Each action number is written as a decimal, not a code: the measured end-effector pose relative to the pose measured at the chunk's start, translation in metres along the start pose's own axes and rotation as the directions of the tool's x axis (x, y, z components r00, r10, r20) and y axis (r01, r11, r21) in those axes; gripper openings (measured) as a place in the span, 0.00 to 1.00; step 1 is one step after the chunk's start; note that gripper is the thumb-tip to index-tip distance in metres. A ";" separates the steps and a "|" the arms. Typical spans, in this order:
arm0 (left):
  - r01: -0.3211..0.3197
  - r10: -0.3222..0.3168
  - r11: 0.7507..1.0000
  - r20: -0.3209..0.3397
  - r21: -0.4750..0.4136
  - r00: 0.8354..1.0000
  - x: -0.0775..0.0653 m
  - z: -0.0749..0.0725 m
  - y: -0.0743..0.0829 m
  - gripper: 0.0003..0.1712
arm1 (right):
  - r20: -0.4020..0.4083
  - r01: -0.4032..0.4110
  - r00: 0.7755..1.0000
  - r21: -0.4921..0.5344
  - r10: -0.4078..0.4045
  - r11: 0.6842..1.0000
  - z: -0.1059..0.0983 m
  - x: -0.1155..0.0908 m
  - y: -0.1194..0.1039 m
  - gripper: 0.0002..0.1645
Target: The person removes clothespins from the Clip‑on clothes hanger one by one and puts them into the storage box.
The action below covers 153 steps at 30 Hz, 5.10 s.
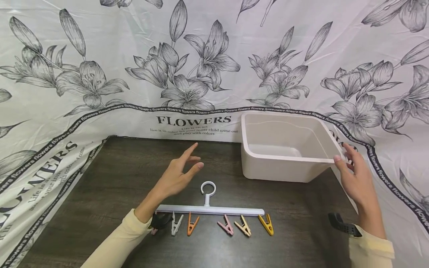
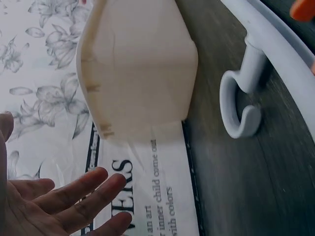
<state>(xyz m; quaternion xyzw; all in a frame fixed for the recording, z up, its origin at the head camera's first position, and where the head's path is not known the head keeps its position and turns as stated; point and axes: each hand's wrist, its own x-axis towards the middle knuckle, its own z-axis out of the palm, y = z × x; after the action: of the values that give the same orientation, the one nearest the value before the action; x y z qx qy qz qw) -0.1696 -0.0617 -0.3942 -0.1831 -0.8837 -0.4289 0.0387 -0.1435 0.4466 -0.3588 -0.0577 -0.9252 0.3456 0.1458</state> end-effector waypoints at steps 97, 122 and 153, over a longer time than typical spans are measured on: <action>0.040 -0.053 0.690 0.004 -0.723 0.999 0.073 0.074 0.074 0.34 | -0.159 -0.290 0.923 0.311 0.351 0.905 0.023 0.037 0.008 0.25; 0.033 -0.054 0.672 -0.004 -0.740 0.999 0.066 0.053 0.059 0.34 | -0.087 -0.254 0.952 0.318 0.295 0.913 0.035 0.035 -0.002 0.23; 0.032 -0.115 0.655 -0.057 -0.755 0.992 0.054 0.027 0.019 0.33 | -0.062 -0.127 0.986 0.315 0.154 0.941 0.071 0.020 -0.039 0.19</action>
<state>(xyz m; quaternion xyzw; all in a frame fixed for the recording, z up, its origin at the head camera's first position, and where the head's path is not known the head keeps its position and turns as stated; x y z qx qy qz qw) -0.2105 -0.0145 -0.3848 -0.1251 -0.6307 -0.7658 -0.0139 -0.1852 0.3774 -0.3800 -0.1147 -0.8459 0.4932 0.1676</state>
